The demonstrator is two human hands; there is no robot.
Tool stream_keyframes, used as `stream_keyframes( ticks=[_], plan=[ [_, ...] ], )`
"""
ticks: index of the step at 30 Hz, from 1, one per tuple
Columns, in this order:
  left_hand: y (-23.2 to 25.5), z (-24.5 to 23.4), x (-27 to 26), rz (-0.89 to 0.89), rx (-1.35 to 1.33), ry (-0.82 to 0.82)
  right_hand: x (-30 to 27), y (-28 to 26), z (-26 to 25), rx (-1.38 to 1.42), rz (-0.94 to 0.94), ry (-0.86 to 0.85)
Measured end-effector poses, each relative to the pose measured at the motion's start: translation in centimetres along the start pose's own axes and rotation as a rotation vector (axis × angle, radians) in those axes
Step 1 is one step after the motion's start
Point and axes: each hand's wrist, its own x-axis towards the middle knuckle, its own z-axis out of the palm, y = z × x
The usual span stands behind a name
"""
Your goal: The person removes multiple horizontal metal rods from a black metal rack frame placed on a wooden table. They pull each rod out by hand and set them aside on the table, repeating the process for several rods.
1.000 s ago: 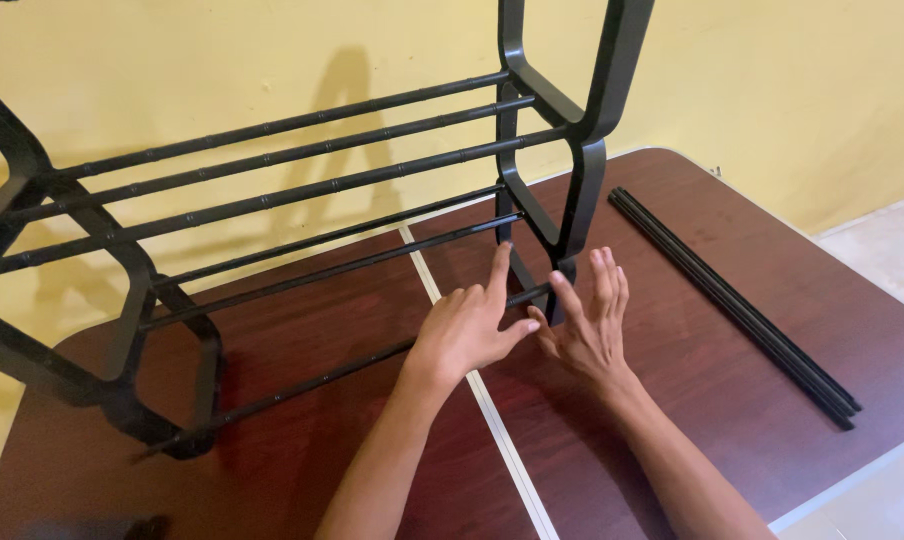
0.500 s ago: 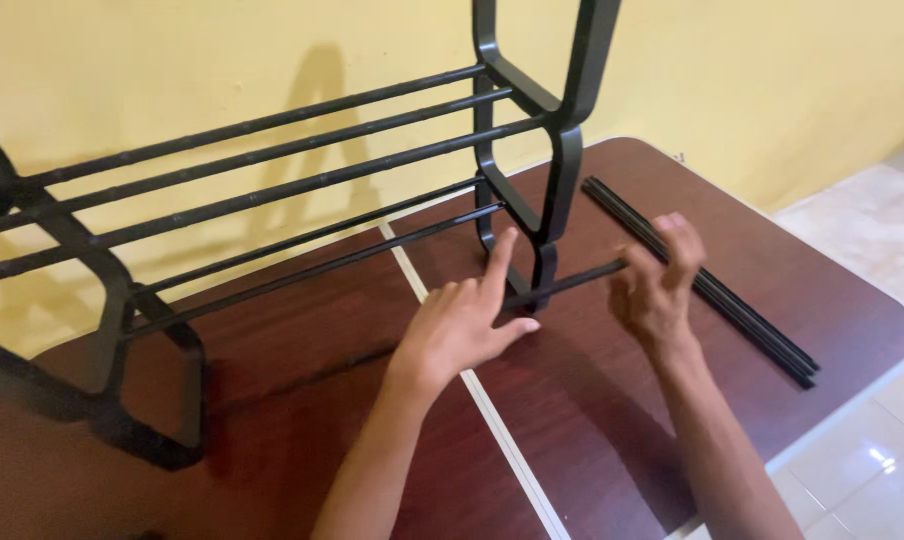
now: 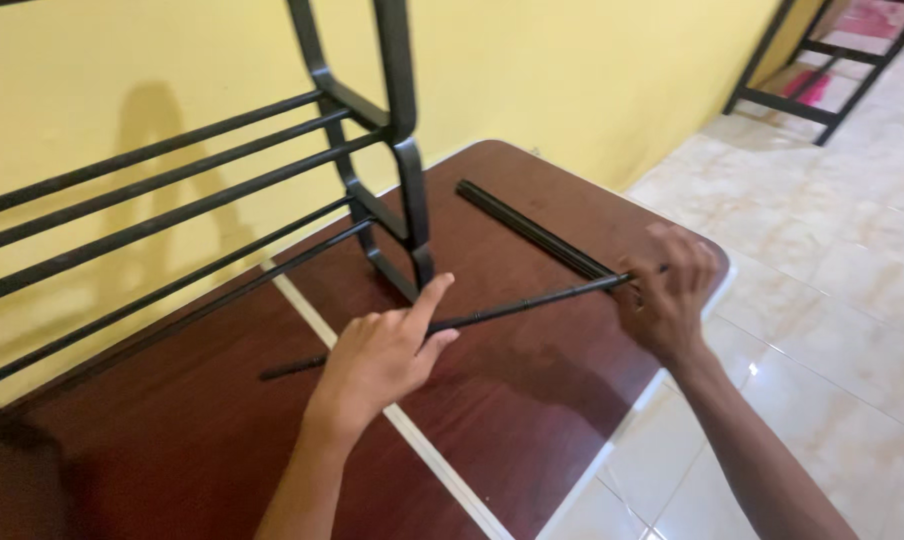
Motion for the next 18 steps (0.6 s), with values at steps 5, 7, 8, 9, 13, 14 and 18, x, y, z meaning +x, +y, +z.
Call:
stream_keyframes(
  ticks=[5, 7, 8, 9, 13, 14, 18],
  plan=[
    [0.2, 2.4, 1.5, 0.209, -0.002, 0.117, -1.7, 0.6, -4.9, 0.052, -0.128, -0.229],
    [-0.1, 2.8, 1.8, 0.194, 0.004, 0.059, -2.2, 1.6, -6.0, 0.106, -0.105, -0.334],
    [-0.1, 2.9, 2.0, 0.185, 0.008, 0.035, -2.8, 1.8, -6.7, 0.124, -0.069, -0.367],
    [-0.1, 2.9, 2.1, 0.140, 0.024, -0.032, -3.5, 1.9, -7.0, 0.142, -0.034, -0.400],
    [0.2, 3.2, 2.6, 0.029, 0.071, -0.187, -6.5, 3.3, -7.2, 0.143, -0.049, -0.336],
    [0.2, 3.3, 2.8, 0.021, 0.080, -0.199, -7.1, 4.5, -7.1, 0.134, -0.009, -0.336],
    [-1.7, 3.5, 3.1, -0.027, 0.080, -0.004, -10.7, 9.0, -7.3, 0.068, 0.058, -0.319]
  ],
)
